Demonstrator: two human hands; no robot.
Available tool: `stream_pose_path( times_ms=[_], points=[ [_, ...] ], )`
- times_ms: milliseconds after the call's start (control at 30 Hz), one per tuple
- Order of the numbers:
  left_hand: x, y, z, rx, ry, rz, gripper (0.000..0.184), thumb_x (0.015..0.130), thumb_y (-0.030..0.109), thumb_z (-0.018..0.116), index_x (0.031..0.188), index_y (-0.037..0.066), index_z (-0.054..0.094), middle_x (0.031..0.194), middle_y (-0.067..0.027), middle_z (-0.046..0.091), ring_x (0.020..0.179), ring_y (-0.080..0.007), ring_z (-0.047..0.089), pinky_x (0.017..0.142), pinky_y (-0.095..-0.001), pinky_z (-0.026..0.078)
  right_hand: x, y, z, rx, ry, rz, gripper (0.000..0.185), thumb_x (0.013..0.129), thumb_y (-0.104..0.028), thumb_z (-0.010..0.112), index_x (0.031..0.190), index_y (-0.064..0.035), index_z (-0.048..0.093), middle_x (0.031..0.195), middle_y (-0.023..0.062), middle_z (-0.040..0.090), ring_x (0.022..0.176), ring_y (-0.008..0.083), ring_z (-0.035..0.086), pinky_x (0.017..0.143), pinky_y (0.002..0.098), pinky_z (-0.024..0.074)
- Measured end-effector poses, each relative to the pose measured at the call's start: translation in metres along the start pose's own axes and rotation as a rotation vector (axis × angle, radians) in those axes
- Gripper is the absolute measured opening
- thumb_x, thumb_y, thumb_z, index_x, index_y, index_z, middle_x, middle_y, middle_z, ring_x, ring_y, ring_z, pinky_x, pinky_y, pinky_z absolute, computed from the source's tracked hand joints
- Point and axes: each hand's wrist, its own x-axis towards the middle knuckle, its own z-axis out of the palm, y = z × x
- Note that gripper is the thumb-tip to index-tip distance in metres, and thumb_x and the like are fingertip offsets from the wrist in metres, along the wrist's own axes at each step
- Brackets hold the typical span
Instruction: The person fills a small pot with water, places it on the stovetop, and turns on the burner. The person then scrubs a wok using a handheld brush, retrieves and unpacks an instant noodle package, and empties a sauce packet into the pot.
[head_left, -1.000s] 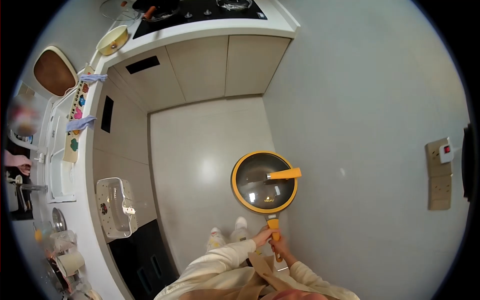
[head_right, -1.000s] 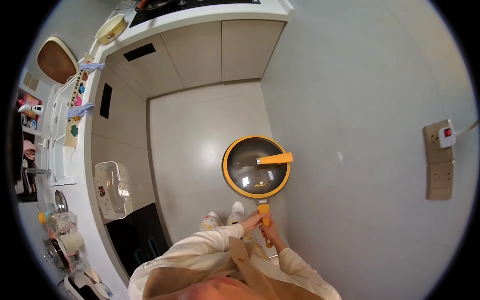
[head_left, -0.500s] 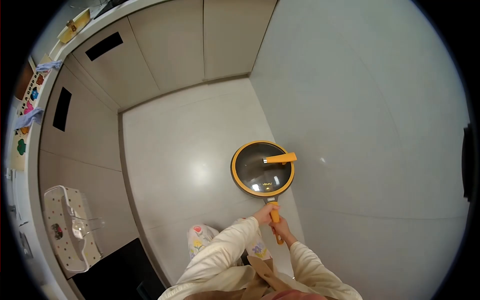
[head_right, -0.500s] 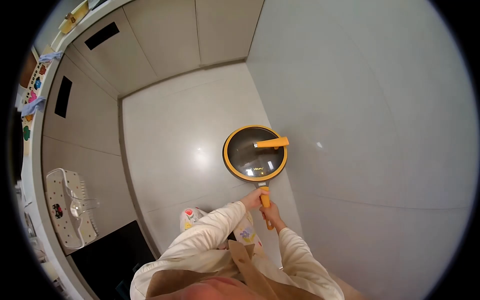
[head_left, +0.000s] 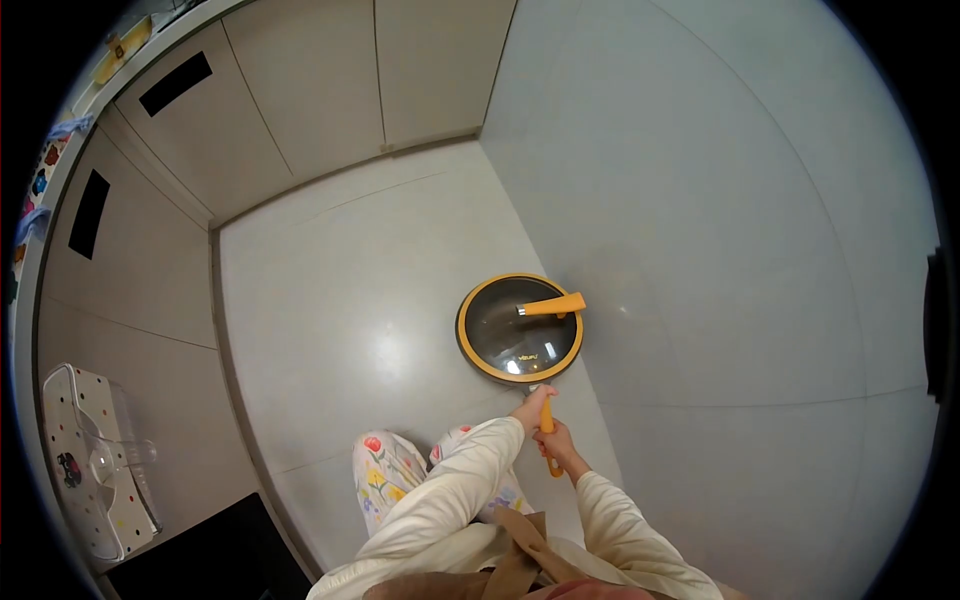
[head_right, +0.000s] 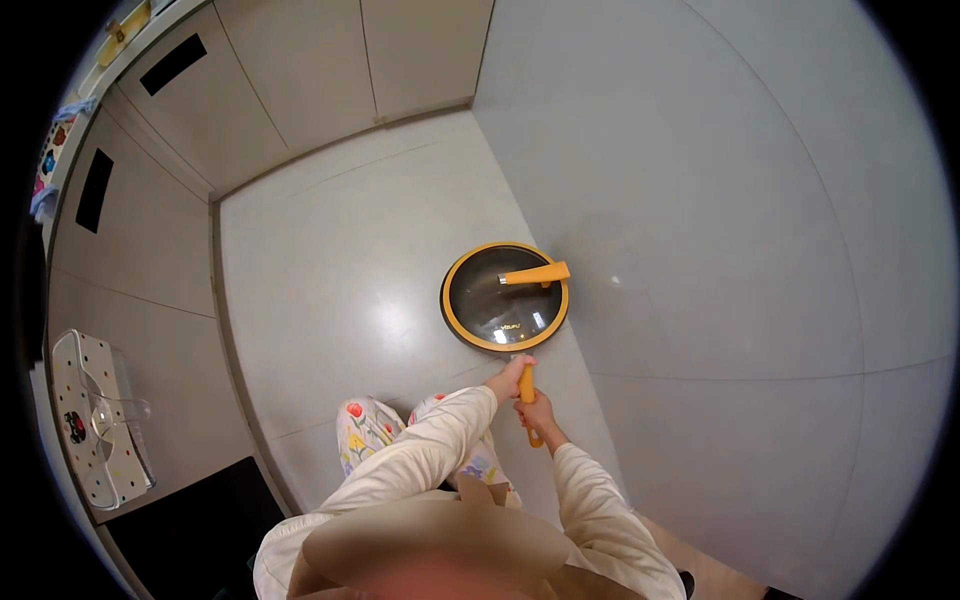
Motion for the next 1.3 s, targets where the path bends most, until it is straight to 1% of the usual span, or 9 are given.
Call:
stream_pose_path(
  times_ms=[267, 400, 500, 767, 933, 1000, 1100, 1200, 1300],
  points=[
    [0.018, -0.012, -0.007, 0.222, 0.031, 0.048, 0.076, 0.066, 0.039, 0.064, 0.127, 0.004, 0.035, 0.117, -0.0206, 0.042, 0.104, -0.0312, 0.044, 0.084, -0.0433, 0.041, 0.019, 0.036, 0.001, 0.057, 0.007, -0.054, 0.018, 0.07, 0.0, 0.059, 0.085, -0.0031, 0.05, 0.056, 0.0035, 0.05, 0.04, 0.0135, 0.046, 0.038, 0.0268, 0.0383],
    [-0.073, 0.021, 0.001, 1.081, -0.04, 0.251, 0.054, 0.068, 0.039, 0.063, 0.108, 0.004, 0.059, 0.107, -0.0109, 0.058, 0.098, -0.0266, 0.054, 0.077, -0.0439, 0.046, 0.031, 0.061, -0.003, 0.023, 0.017, -0.097, 0.017, 0.07, 0.0, 0.059, 0.084, -0.0034, 0.05, 0.056, 0.0035, 0.05, 0.038, 0.0134, 0.045, 0.036, 0.0273, 0.0375],
    [-0.06, 0.043, 0.0, 1.893, 0.175, 0.231, 0.044, 0.074, 0.035, 0.06, 0.107, 0.007, 0.063, 0.111, -0.0128, 0.061, 0.101, -0.0291, 0.059, 0.081, -0.0397, 0.047, 0.043, 0.078, -0.003, 0.074, -0.007, -0.07, 0.014, 0.071, -0.001, 0.058, 0.082, -0.0037, 0.049, 0.054, 0.0032, 0.049, 0.038, 0.013, 0.045, 0.036, 0.0269, 0.0378],
    [-0.153, 0.11, -0.093, 1.846, 0.516, 0.604, 0.041, 0.077, 0.041, 0.06, 0.095, 0.004, 0.064, 0.097, -0.0121, 0.065, 0.092, -0.0271, 0.061, 0.077, -0.039, 0.049, 0.064, 0.118, -0.006, 0.043, 0.046, -0.116, 0.013, 0.072, 0.003, 0.052, 0.082, -0.0041, 0.047, 0.055, 0.0034, 0.048, 0.038, 0.0127, 0.045, 0.034, 0.026, 0.0377],
    [-0.195, 0.09, -0.16, 1.439, 0.67, 0.797, 0.038, 0.078, 0.036, 0.06, 0.1, 0.005, 0.061, 0.089, -0.0092, 0.065, 0.089, -0.0268, 0.06, 0.075, -0.0381, 0.049, 0.074, 0.124, -0.004, 0.085, 0.03, -0.143, 0.014, 0.073, 0.003, 0.051, 0.084, -0.0038, 0.046, 0.055, 0.0039, 0.047, 0.038, 0.0129, 0.044, 0.033, 0.0262, 0.0376],
    [-0.163, 0.061, -0.214, 1.453, 0.667, 0.957, 0.035, 0.079, 0.034, 0.06, 0.1, 0.006, 0.061, 0.087, -0.0079, 0.066, 0.088, -0.0267, 0.06, 0.075, -0.038, 0.048, 0.078, 0.125, 0.0, 0.086, 0.023, -0.147, 0.014, 0.073, 0.003, 0.052, 0.084, -0.0036, 0.046, 0.055, 0.0039, 0.047, 0.038, 0.013, 0.044, 0.034, 0.0266, 0.0379],
    [-0.174, 0.034, -0.222, 1.326, 0.723, 1.099, 0.033, 0.079, 0.031, 0.059, 0.1, 0.006, 0.061, 0.084, -0.0068, 0.065, 0.084, -0.0264, 0.061, 0.074, -0.0374, 0.048, 0.076, 0.119, 0.003, 0.058, 0.053, -0.108, 0.013, 0.073, 0.004, 0.051, 0.083, -0.0038, 0.047, 0.054, 0.004, 0.046, 0.036, 0.0132, 0.042, 0.033, 0.0272, 0.0369],
    [-0.219, 0.022, -0.19, 1.204, 0.729, 1.091, 0.029, 0.079, 0.025, 0.059, 0.1, 0.004, 0.06, 0.083, -0.0073, 0.065, 0.075, -0.0254, 0.062, 0.071, -0.0357, 0.048, 0.088, 0.14, -0.006, 0.032, -0.022, -0.085, 0.02, 0.074, -0.003, 0.058, 0.09, -0.0029, 0.046, 0.062, 0.0059, 0.051, 0.045, 0.0172, 0.05, 0.041, 0.0297, 0.0443],
    [-0.275, 0.023, -0.139, 1.137, 0.708, 1.063, 0.027, 0.079, 0.019, 0.058, 0.102, 0.004, 0.06, 0.082, -0.0072, 0.065, 0.072, -0.0244, 0.062, 0.069, -0.0341, 0.048, 0.062, 0.105, -0.003, -0.293, 0.057, -0.059, 0.05, 0.072, -0.019, 0.069, 0.111, -0.0008, 0.043, 0.091, 0.015, 0.056, 0.078, 0.0263, 0.058, 0.068, 0.0369, 0.0503]
  ],
)
